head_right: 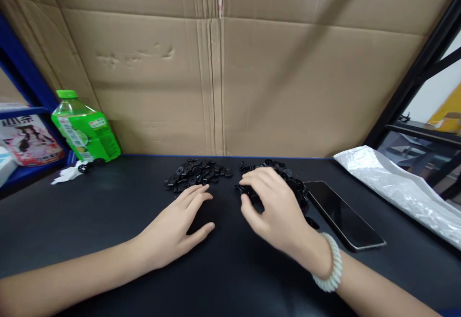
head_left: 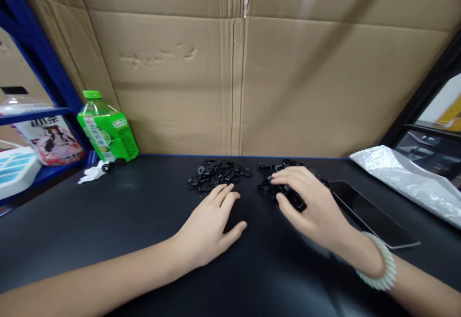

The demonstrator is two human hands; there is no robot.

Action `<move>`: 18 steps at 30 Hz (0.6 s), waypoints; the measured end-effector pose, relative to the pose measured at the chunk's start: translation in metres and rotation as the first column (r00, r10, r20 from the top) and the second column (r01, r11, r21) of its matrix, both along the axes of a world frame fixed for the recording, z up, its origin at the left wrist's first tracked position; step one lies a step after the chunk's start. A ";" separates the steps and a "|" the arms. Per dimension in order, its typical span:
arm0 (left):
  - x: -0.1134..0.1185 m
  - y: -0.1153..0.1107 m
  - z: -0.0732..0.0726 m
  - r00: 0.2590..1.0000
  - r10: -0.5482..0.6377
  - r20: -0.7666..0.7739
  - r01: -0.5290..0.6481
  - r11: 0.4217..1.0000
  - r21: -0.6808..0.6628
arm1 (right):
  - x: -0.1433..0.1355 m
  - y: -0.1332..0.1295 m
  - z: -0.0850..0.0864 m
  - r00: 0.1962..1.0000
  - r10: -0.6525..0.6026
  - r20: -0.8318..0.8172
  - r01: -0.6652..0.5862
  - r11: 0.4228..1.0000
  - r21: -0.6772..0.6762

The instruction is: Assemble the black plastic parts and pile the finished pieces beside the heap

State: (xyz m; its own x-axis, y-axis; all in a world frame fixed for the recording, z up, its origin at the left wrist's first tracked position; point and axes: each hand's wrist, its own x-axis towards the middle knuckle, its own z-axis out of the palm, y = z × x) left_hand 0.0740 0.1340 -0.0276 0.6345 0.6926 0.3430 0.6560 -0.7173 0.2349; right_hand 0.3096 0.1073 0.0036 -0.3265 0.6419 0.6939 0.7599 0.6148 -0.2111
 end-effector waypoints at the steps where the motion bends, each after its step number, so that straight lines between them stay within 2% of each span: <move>1: 0.000 0.001 0.001 0.998 0.034 -0.046 -0.034 0.999 0.009 | -0.005 -0.005 -0.003 0.998 0.057 -0.021 -0.058 0.997 -0.047; 5: 0.001 -0.002 0.003 0.989 0.078 -0.127 -0.076 0.997 0.018 | -0.020 -0.016 -0.013 0.973 0.198 -0.118 -0.222 0.943 -0.249; 10: 0.000 -0.004 0.003 0.974 0.150 -0.170 -0.140 0.988 0.069 | -0.025 -0.018 -0.016 0.957 0.225 -0.185 -0.279 0.891 -0.359; 18: 0.001 -0.005 -0.001 0.997 -0.048 -0.053 0.049 0.999 0.022 | -0.024 -0.018 -0.017 0.952 0.221 -0.210 -0.288 0.879 -0.380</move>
State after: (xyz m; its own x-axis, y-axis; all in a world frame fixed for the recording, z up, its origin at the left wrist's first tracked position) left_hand 0.0749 0.1293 -0.0288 0.6848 0.6529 0.3238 0.6314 -0.7534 0.1838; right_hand 0.2860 0.0893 -0.0129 -0.4259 0.7851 0.4496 0.5256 0.6192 -0.5834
